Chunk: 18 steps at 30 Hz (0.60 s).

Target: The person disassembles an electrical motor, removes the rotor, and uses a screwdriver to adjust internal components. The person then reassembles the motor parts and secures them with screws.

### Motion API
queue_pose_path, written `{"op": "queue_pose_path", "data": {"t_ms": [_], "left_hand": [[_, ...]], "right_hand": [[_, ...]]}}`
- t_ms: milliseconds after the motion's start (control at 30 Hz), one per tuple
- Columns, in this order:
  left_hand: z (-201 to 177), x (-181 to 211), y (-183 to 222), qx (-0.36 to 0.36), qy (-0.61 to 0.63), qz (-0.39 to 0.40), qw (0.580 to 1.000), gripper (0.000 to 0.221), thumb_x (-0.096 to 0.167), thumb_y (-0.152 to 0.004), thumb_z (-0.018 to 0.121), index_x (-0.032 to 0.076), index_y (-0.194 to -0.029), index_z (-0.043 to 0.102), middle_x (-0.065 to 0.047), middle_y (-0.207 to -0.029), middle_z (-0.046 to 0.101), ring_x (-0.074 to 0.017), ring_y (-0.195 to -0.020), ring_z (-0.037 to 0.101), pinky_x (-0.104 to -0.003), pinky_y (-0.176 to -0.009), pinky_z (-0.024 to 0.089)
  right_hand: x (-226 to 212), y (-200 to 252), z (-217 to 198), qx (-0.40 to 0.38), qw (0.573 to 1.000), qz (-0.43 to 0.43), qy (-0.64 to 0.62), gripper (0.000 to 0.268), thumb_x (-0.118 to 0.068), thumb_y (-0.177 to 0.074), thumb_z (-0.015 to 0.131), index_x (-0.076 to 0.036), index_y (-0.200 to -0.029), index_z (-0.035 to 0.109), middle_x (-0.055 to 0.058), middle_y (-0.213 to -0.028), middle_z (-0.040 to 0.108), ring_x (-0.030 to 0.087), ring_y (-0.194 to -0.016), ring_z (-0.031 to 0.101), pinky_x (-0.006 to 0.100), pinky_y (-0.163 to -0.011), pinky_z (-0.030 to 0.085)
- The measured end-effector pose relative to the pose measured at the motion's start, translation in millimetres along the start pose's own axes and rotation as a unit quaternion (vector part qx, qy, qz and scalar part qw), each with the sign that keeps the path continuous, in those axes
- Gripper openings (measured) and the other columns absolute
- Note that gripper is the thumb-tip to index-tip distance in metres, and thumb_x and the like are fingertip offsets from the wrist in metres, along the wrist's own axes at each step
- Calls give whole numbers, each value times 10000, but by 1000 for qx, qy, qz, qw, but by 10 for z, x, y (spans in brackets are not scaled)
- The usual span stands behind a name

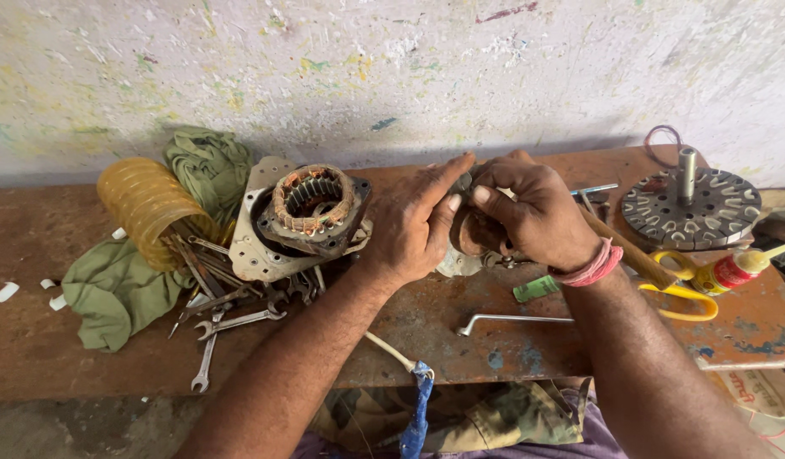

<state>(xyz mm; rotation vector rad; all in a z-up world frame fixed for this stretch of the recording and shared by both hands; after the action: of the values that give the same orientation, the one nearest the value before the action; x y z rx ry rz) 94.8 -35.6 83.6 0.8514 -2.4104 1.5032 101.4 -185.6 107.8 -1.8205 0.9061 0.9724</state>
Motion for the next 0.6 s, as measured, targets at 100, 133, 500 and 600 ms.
{"op": "queue_pose_path", "data": {"t_ms": [100,133,500,600], "left_hand": [[8,10,14,-5,-3,3,1000,421,190,-1126,525,142,-1542,484,-159,-1346,688,-304,-1251,685,-455,-1092,549],[17,16,11,-7,-1,4,1000,426,195,-1126,516,134,-1546,478,-161,-1356,684,-306,-1261,678,-463,-1101,540],[37,-18,-39,0,27,-34,999,401,276,-1071,643,174,-1454,582,-100,-1323,720,-272,-1211,718,-402,-1025,608],[-6,-36,-51,5,46,-40,998,351,249,-1051,690,184,-1391,631,-79,-1306,738,-252,-1201,740,-384,-1011,622]], "right_hand": [[7,-14,32,-11,998,-9,-64,258,-109,-1034,599,10,-813,659,24,-570,576,72,-421,509,254,-389,400],[36,-16,29,-10,997,8,-73,255,-110,-1031,596,11,-817,663,27,-573,586,73,-423,509,256,-390,398],[74,6,-19,8,997,-20,-77,308,-111,-1056,580,16,-780,630,34,-600,588,78,-443,503,262,-394,390],[84,13,16,-5,994,-14,-108,310,-118,-1056,565,11,-778,619,25,-593,575,73,-425,489,261,-380,376]]}}
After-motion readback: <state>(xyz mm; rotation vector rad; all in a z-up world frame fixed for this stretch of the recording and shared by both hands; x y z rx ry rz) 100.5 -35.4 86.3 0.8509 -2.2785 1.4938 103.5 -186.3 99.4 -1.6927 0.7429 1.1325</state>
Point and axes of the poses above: each hand's wrist, its own y-axis away from the middle knuckle, its own z-axis out of the palm, x = y × z, the point moved 7 cm from there along -y, towards the middle knuckle
